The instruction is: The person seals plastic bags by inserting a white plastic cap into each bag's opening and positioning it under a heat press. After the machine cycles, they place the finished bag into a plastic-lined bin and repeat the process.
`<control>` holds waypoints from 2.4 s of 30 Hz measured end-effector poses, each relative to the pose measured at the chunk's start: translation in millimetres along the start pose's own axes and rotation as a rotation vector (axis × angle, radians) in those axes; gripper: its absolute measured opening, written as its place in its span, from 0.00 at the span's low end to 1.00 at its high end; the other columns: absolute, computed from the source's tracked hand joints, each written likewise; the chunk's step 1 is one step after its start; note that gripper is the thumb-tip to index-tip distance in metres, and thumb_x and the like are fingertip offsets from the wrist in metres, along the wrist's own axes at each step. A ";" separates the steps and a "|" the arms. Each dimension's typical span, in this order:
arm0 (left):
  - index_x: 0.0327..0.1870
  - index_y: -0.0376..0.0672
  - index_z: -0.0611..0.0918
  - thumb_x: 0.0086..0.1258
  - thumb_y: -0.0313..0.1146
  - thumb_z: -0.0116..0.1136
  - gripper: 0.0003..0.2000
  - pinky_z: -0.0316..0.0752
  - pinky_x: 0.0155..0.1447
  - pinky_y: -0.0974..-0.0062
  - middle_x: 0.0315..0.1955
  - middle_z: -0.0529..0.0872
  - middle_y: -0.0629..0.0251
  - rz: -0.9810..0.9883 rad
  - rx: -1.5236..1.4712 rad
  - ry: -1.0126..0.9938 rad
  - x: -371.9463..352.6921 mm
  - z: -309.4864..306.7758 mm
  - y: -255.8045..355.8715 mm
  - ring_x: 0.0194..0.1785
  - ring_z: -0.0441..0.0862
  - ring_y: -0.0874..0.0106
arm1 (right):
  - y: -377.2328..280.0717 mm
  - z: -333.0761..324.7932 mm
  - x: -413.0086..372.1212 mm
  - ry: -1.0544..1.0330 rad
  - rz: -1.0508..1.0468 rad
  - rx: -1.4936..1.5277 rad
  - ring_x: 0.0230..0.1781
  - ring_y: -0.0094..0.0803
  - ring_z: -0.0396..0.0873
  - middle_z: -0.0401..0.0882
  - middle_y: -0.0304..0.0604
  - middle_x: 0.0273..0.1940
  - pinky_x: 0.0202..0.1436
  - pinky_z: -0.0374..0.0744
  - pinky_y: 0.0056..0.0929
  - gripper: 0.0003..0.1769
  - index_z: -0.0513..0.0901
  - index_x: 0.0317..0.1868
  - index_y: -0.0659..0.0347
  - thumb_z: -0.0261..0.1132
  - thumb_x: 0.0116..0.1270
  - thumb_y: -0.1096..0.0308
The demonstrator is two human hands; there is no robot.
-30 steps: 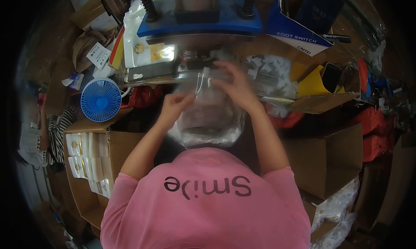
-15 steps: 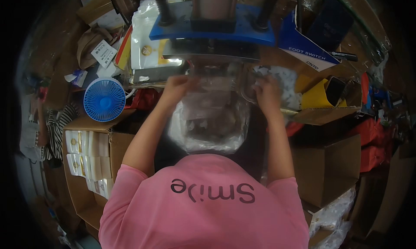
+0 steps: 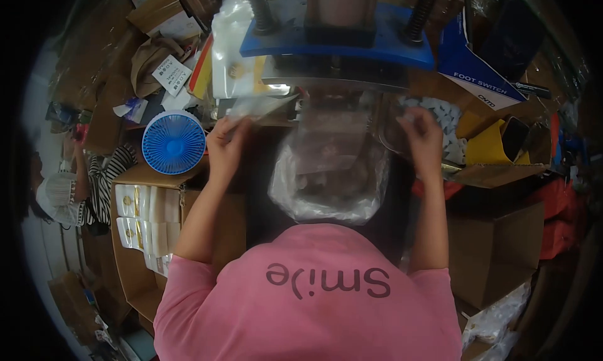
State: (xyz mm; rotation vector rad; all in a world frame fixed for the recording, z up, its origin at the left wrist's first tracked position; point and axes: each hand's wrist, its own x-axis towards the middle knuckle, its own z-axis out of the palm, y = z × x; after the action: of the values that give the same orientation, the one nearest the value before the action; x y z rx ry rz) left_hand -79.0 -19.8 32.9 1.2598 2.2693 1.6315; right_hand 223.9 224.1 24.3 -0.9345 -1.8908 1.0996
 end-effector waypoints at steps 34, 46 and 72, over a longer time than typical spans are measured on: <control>0.36 0.41 0.86 0.61 0.41 0.66 0.13 0.74 0.35 0.66 0.32 0.88 0.62 -0.201 -0.241 -0.324 29.7 97.7 10.0 0.29 0.82 0.66 | -9.7 -25.8 -17.9 -0.249 -0.156 -0.820 0.49 0.55 0.76 0.77 0.55 0.47 0.50 0.73 0.46 0.14 0.81 0.48 0.65 0.63 0.66 0.66; 0.50 0.53 0.84 0.57 0.45 0.67 0.19 0.47 0.75 0.49 0.56 0.79 0.68 0.284 0.560 0.018 5.8 16.5 -44.8 0.66 0.70 0.67 | -6.2 -8.7 -25.0 -0.196 0.053 -0.279 0.40 0.35 0.76 0.79 0.45 0.40 0.43 0.75 0.32 0.14 0.78 0.53 0.66 0.60 0.71 0.69; 0.36 0.33 0.86 0.67 0.37 0.63 0.12 0.73 0.35 0.80 0.26 0.86 0.67 -0.388 -0.464 -0.487 -56.7 77.5 31.4 0.30 0.78 0.82 | -49.0 47.9 -30.2 -0.311 -0.206 -0.053 0.51 0.29 0.79 0.82 0.44 0.51 0.53 0.76 0.26 0.19 0.81 0.54 0.63 0.68 0.61 0.71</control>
State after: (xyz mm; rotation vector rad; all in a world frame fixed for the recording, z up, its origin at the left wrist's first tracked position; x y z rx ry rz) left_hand 14.5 5.1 3.5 0.9037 1.5986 1.4012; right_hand 185.7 162.9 44.5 -0.6044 -2.2215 1.1235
